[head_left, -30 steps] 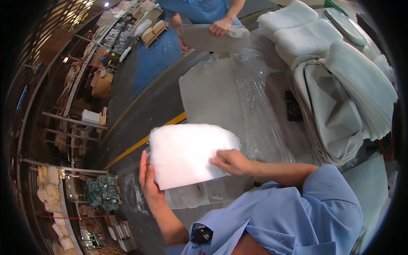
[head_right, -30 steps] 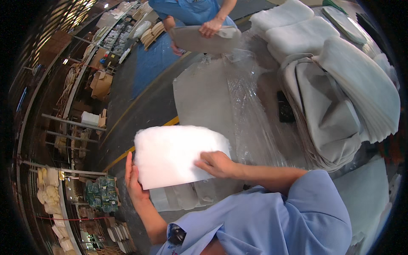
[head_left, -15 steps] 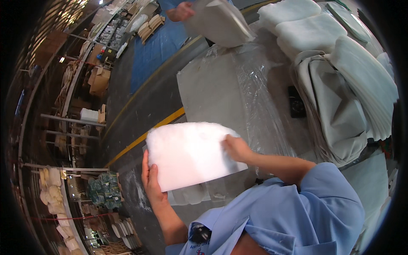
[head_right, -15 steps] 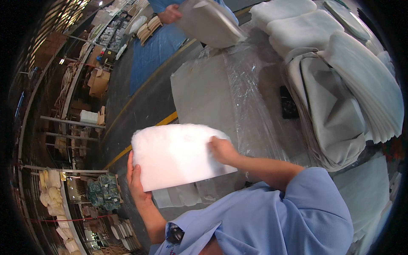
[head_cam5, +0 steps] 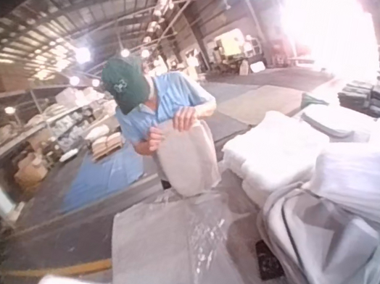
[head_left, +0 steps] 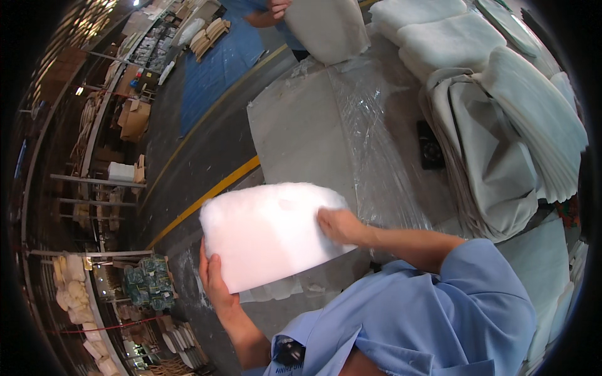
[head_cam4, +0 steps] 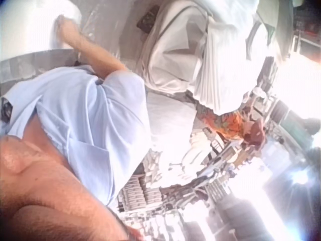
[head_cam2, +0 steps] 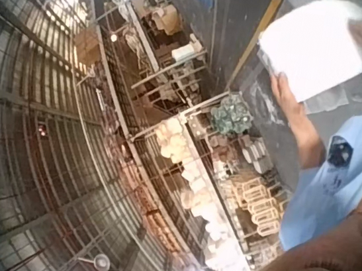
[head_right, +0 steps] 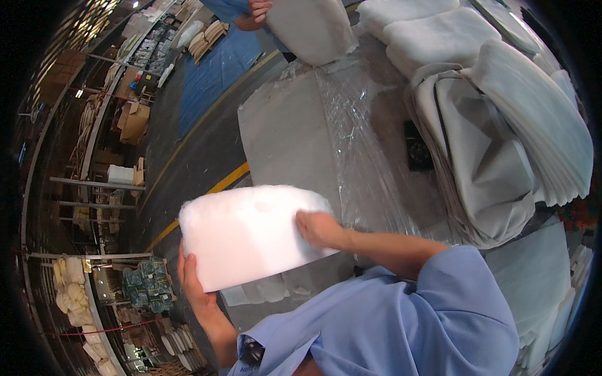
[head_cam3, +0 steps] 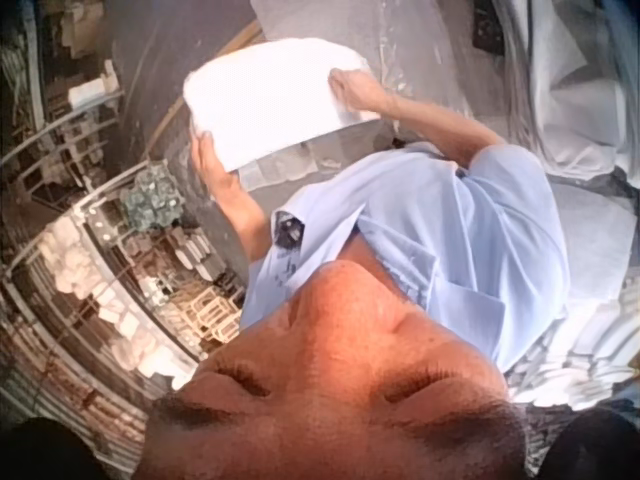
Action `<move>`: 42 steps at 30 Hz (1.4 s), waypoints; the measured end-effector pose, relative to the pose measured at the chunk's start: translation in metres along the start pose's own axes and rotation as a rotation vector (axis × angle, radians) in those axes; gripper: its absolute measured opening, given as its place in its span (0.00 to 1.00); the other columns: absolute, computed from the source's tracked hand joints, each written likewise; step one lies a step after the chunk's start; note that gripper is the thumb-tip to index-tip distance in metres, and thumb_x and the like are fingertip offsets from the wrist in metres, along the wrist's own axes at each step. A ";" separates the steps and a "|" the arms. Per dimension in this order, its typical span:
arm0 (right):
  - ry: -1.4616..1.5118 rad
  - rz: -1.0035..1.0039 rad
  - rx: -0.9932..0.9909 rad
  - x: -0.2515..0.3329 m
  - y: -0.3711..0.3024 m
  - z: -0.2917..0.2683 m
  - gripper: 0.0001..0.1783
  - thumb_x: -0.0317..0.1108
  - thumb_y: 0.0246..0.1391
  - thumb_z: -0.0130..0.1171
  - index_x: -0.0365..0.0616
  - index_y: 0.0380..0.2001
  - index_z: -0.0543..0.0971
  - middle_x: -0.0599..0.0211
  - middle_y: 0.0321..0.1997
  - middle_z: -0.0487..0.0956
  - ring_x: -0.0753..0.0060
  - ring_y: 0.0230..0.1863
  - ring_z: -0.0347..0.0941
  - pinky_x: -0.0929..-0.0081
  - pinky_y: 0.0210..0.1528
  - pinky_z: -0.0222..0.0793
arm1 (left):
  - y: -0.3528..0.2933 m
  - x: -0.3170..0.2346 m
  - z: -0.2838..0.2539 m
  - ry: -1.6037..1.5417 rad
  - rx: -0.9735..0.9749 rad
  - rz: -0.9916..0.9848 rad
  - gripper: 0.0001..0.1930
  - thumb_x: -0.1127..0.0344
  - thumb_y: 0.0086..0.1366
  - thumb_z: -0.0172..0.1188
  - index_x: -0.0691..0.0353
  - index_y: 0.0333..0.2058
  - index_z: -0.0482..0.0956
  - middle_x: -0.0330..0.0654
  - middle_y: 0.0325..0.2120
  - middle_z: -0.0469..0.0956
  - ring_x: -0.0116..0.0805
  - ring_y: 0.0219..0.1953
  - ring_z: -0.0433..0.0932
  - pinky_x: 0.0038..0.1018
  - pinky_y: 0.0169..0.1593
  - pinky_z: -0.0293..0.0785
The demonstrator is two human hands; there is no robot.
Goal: The person inserts white foam inserts into gray fabric cushion covers at a work table. They align the foam, push it into the cover, and smooth the edges before stacking the finished cushions. A coworker performs similar actions nearby.
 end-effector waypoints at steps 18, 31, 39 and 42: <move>0.040 -0.489 0.384 0.053 -0.033 -0.003 0.10 0.40 0.68 0.57 0.45 0.38 0.75 0.51 0.32 0.80 0.40 0.35 0.80 0.46 0.39 0.75 | -0.014 0.014 -0.027 -0.037 -0.023 -0.016 0.31 0.67 0.74 0.53 0.66 0.74 0.63 0.54 0.67 0.72 0.45 0.66 0.75 0.39 0.68 0.73; 0.125 0.117 -0.077 0.005 0.005 -0.009 0.15 0.45 0.69 0.60 0.43 0.41 0.78 0.48 0.43 0.84 0.38 0.45 0.81 0.48 0.47 0.75 | -0.005 0.008 -0.017 0.001 0.037 0.015 0.32 0.64 0.72 0.53 0.64 0.73 0.63 0.55 0.66 0.71 0.47 0.65 0.75 0.40 0.67 0.74; 0.252 0.009 0.442 -0.028 -0.057 0.012 0.09 0.35 0.69 0.57 0.48 0.48 0.80 0.56 0.41 0.85 0.54 0.43 0.82 0.58 0.48 0.77 | -0.014 0.018 -0.033 0.026 0.008 0.001 0.33 0.64 0.72 0.51 0.62 0.74 0.62 0.54 0.68 0.69 0.49 0.68 0.72 0.41 0.68 0.72; 0.227 0.312 0.151 -0.050 -0.019 -0.014 0.11 0.38 0.71 0.57 0.46 0.48 0.83 0.54 0.42 0.87 0.54 0.42 0.84 0.56 0.47 0.78 | -0.020 0.018 -0.031 0.021 -0.008 -0.003 0.33 0.64 0.72 0.51 0.62 0.75 0.62 0.54 0.69 0.68 0.49 0.68 0.71 0.42 0.68 0.72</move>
Point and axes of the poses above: each hand's wrist, its own y-axis towards the middle knuckle, its own z-axis out of the palm, x = y × z, the point moved 2 cm from there along y, towards the middle knuckle
